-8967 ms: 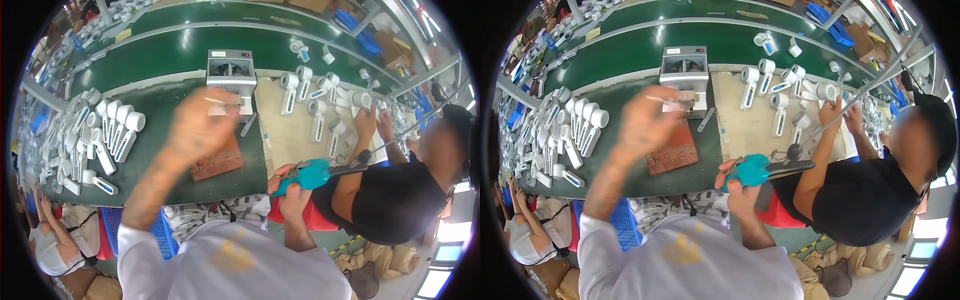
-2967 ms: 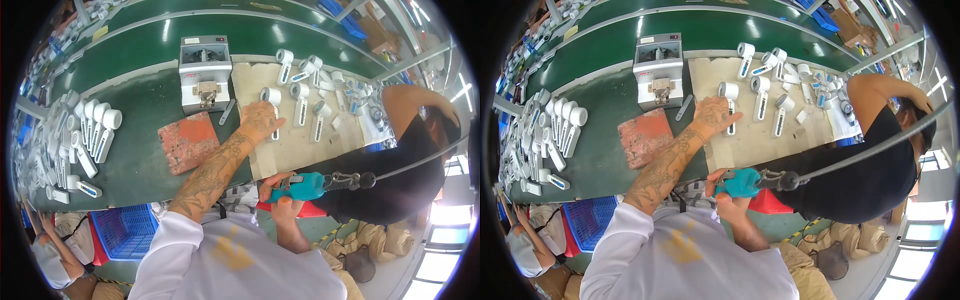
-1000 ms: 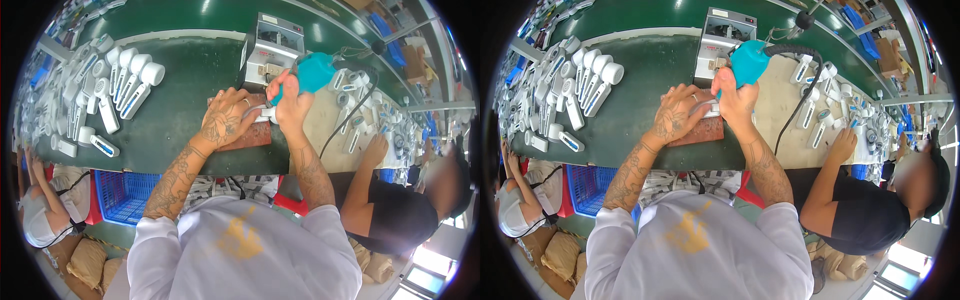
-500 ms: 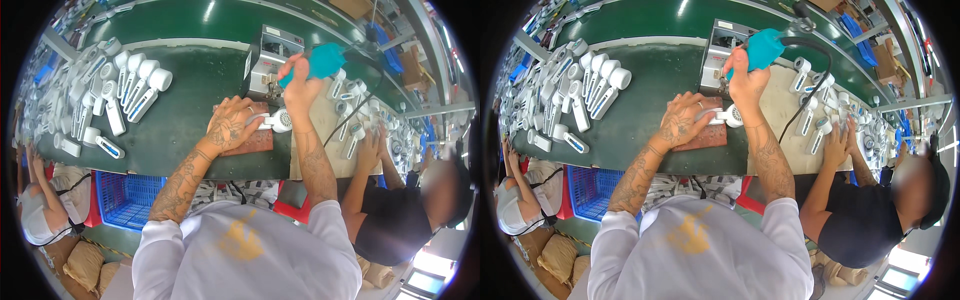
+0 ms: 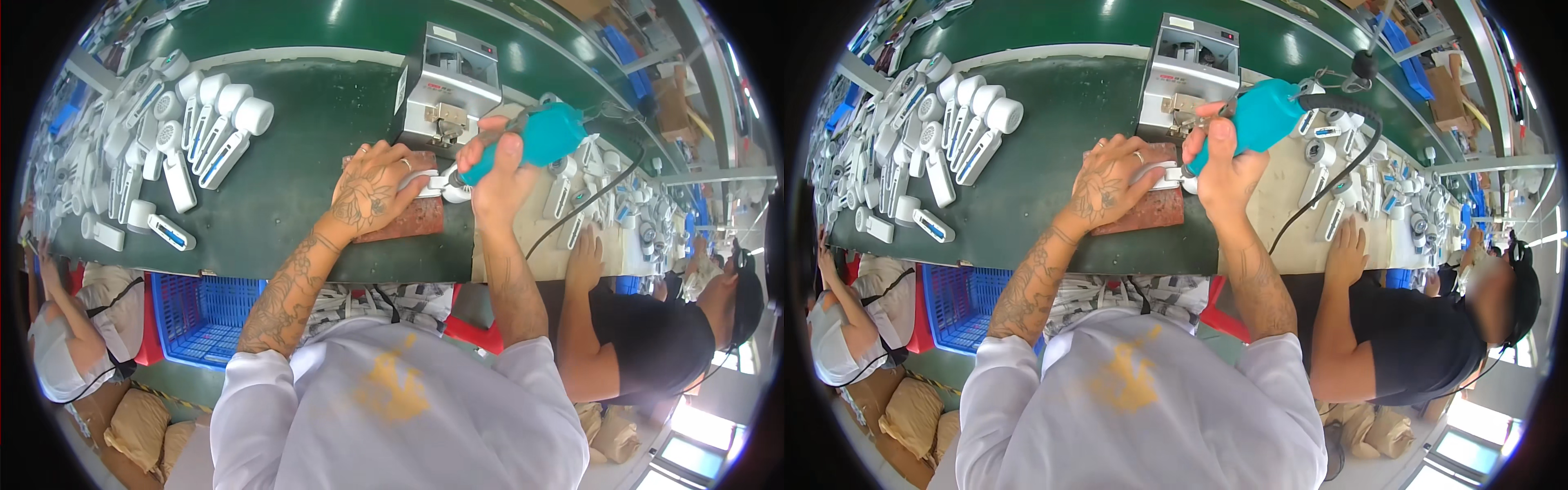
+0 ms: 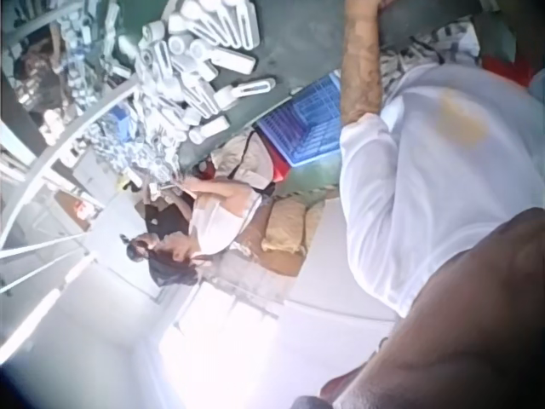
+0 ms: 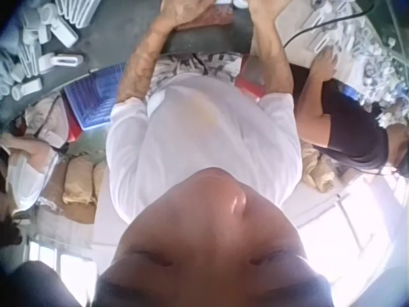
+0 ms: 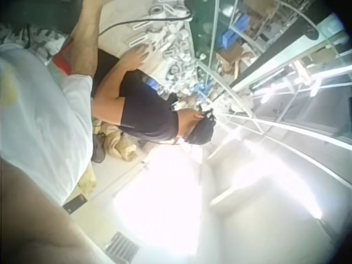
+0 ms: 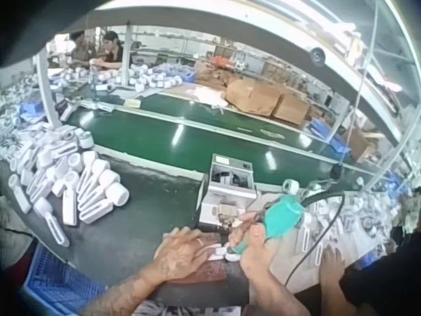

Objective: Assembling handheld massagers on a factory production line using an electric screwdriver.

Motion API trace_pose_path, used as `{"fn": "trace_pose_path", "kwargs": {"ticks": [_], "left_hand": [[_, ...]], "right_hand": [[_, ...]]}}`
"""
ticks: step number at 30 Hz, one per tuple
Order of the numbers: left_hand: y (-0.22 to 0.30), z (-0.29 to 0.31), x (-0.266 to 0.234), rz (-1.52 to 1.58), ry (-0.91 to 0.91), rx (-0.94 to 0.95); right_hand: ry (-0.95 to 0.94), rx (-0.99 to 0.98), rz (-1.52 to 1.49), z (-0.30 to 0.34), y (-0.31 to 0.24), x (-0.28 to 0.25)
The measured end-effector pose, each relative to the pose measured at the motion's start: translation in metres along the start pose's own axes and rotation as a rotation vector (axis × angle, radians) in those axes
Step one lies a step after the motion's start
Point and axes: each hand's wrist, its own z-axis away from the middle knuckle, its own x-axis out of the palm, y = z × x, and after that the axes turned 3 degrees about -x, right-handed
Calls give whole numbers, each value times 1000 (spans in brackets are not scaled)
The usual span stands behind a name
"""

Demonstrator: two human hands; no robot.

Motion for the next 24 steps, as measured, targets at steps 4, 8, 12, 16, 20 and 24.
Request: {"fn": "trace_pose_path", "kwargs": {"ticks": [4,8,12,16,20,24], "left_hand": [[-4,1,3,-37,-32,-11],[-4,0,4,-10,-37,-16],[-4,0,7,-34,8,12],[-3,-2,3,-24,-11,13],[-7,3,-1,10,33,54],[21,-1,-14,-53,-82,178]], "right_hand": [[-34,-13,-13,7,5,0],[-46,46,-37,11,11,-3],[-52,9,58,14,19,-5],[-55,-7,33,15,22,-4],[-1,21,50,19,32,-2],[84,341,-194,36,20,-42]]}}
